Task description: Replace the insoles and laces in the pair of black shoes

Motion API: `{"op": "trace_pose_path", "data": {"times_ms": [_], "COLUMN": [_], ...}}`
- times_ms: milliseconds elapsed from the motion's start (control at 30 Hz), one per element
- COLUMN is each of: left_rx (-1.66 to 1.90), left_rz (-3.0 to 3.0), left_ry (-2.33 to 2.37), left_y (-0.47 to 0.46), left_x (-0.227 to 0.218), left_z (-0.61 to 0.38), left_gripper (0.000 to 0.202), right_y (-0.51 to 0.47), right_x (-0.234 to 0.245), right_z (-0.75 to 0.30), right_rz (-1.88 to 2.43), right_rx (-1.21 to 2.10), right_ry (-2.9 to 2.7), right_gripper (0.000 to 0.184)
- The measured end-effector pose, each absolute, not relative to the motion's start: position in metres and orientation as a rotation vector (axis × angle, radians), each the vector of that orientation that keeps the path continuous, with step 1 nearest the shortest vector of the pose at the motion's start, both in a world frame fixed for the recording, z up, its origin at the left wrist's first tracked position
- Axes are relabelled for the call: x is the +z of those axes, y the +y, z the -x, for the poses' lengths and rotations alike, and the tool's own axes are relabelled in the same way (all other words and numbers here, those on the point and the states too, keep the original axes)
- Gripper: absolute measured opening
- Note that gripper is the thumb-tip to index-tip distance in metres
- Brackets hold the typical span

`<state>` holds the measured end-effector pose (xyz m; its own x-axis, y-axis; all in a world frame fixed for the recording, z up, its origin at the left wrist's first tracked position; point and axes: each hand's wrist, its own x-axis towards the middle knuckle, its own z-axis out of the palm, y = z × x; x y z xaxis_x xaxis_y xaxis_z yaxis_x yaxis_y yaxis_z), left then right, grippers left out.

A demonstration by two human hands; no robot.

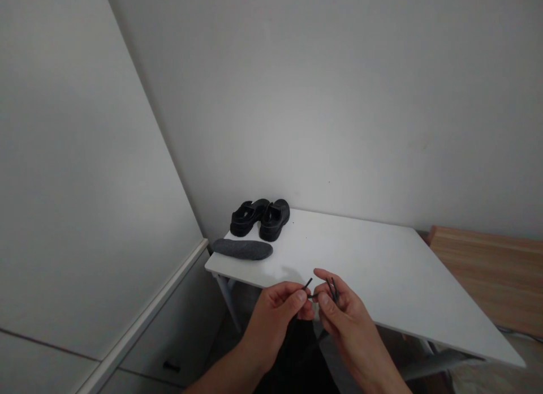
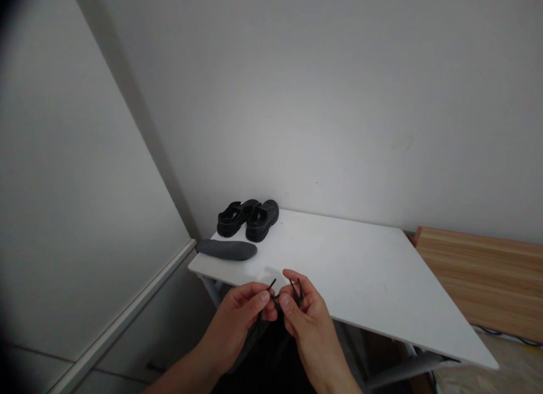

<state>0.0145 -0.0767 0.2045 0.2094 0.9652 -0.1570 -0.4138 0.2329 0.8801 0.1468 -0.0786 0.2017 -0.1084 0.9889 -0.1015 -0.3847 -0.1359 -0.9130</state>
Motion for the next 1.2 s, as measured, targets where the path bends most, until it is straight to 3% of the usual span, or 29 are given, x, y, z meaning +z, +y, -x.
{"op": "trace_pose_path", "data": {"times_ms": [167, 333, 433, 833, 1033, 1200], "left_rx": [1.136, 1.13, 1.101, 0.559, 0.566, 0.397], "left_rz": [-0.885, -0.932, -0.979, -1.44, -1.526, -1.492], "left_ry": [0.892, 0.914, 0.92, 1.183, 1.209, 1.177], "left_y": [-0.076, -0.076, -0.075, -0.057, -0.06, -0.061], "left_x": [0.208, 0.209, 0.21, 0.177, 0.166, 0.162], "left_z": [-0.017, -0.017, -0.016, 0.077, 0.124, 0.139], "left_gripper": [0.021, 0.021, 0.022, 0.04, 0.038, 0.038], "right_y": [-0.076, -0.076, -0.075, -0.042, -0.029, -0.029], "right_x": [0.194, 0.192, 0.191, 0.217, 0.216, 0.23], "right_z": [-0.142, -0.144, -0.143, -0.213, -0.244, -0.229], "right_rz": [0.988, 1.024, 1.037, 0.868, 0.873, 0.747], "right_rx": [1.538, 1.56, 1.539, 1.15, 1.125, 1.177], "right_ry": [-0.778, -0.815, -0.934, -0.409, -0.291, -0.42], "right_gripper": [0.029, 0.038, 0.033, 0.025, 0.014, 0.018]}}
